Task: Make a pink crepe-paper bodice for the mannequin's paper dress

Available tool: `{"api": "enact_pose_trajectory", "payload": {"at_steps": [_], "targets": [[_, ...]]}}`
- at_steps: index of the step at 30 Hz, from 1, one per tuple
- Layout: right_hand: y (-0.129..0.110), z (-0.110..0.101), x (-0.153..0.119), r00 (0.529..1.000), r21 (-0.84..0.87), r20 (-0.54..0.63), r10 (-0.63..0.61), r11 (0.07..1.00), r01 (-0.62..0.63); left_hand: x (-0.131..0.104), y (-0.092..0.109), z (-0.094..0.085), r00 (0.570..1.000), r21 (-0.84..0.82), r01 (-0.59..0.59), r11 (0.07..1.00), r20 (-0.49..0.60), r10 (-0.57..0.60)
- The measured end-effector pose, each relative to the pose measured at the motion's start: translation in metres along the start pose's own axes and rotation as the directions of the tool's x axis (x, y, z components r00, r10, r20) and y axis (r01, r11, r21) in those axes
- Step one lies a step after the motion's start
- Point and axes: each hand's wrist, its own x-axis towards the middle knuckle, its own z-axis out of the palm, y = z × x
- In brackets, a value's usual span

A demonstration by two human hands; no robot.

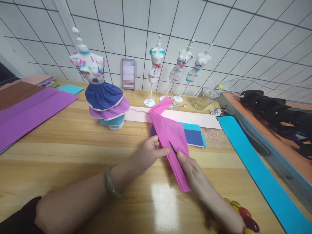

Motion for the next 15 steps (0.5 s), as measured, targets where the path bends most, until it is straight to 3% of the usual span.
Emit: {"api": "enact_pose_trajectory", "payload": {"at_steps": [7, 15], "targets": [[0.0009, 0.0004, -0.0002, 0.999, -0.016, -0.045, -0.007, 1.000, 0.006, 0.0004, -0.0017, -0.0016, 1.000, -0.017, 0.015, 1.000, 0.001, -0.015], [0.0022, -0.0006, -0.0008, 0.999, -0.019, -0.028, 0.016, 1.000, -0.017, 0.0007, 0.0049, 0.0004, 0.995, -0.051, 0.018, 0.999, -0.092, -0.022]]}}
